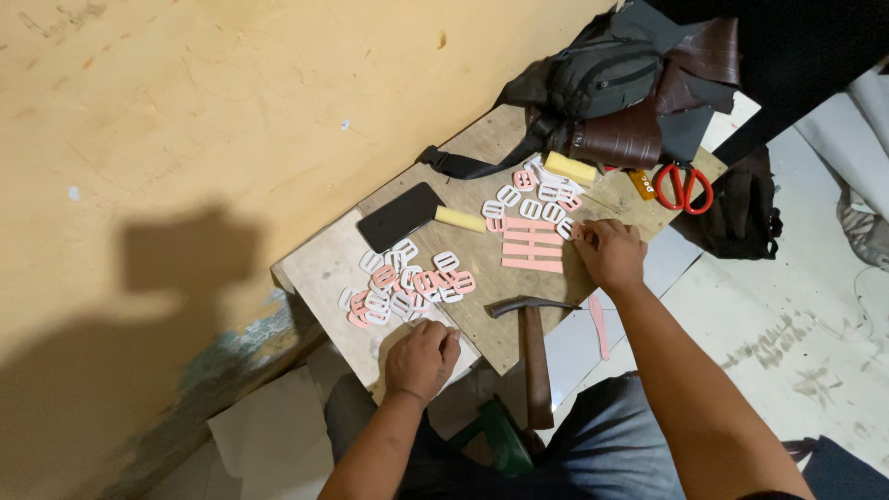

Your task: The person repeatedly picks small pink and white plastic buckle parts from a table, places them on a metal form, and uses a hammer to strike them into shape. The person then removes the formed buckle and places it with others on the table. This cycle is repeated throughout the clip.

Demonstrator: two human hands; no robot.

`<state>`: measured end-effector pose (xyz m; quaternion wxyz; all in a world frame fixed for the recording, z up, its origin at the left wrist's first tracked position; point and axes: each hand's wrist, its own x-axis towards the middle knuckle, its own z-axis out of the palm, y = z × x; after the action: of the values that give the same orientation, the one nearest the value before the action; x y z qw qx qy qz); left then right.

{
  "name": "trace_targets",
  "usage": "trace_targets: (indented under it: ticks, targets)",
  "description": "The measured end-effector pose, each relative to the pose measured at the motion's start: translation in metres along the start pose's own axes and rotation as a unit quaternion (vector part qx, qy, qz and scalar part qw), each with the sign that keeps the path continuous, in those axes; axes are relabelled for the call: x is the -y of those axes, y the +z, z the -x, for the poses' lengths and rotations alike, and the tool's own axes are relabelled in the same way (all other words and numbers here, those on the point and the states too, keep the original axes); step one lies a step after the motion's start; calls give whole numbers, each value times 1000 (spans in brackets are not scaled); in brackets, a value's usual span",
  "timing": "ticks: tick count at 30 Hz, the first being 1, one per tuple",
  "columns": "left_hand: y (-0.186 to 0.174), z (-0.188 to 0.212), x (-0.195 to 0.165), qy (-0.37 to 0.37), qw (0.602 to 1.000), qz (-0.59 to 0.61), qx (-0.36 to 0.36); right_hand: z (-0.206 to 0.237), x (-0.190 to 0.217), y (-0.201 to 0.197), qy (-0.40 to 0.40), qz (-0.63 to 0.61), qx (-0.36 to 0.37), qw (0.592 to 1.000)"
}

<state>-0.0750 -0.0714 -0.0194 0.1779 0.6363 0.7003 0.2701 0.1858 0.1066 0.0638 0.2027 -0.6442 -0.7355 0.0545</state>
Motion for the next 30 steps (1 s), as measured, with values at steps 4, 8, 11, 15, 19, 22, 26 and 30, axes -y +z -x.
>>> trace_targets:
  ticks: [4,8,11,15,19,22,26,30]
  targets:
    - [1,0,-1,2,1000,-2,-2,9,-4,4,-64,-44,-147,986]
    - [1,0,-1,6,1000,4,-8,39,8,9,165,-407,-14,898]
    - [-1,2,0,15,1000,16,-11,85,21,2,166,-455,44,874]
    - [-5,5,-2,3,999,40,-11,136,30,-10,73,-543,102,830]
    - [-6,10,-17,-80,965,248,39,169,27,-20,72,-568,171,802]
    - [1,22,-43,-153,847,494,127,187,26,-22,-24,-527,166,833]
    - [14,45,-69,-139,815,546,135,202,27,-22,-78,-463,145,871]
    - [24,49,-64,-257,829,486,103,201,29,-9,6,-350,89,933]
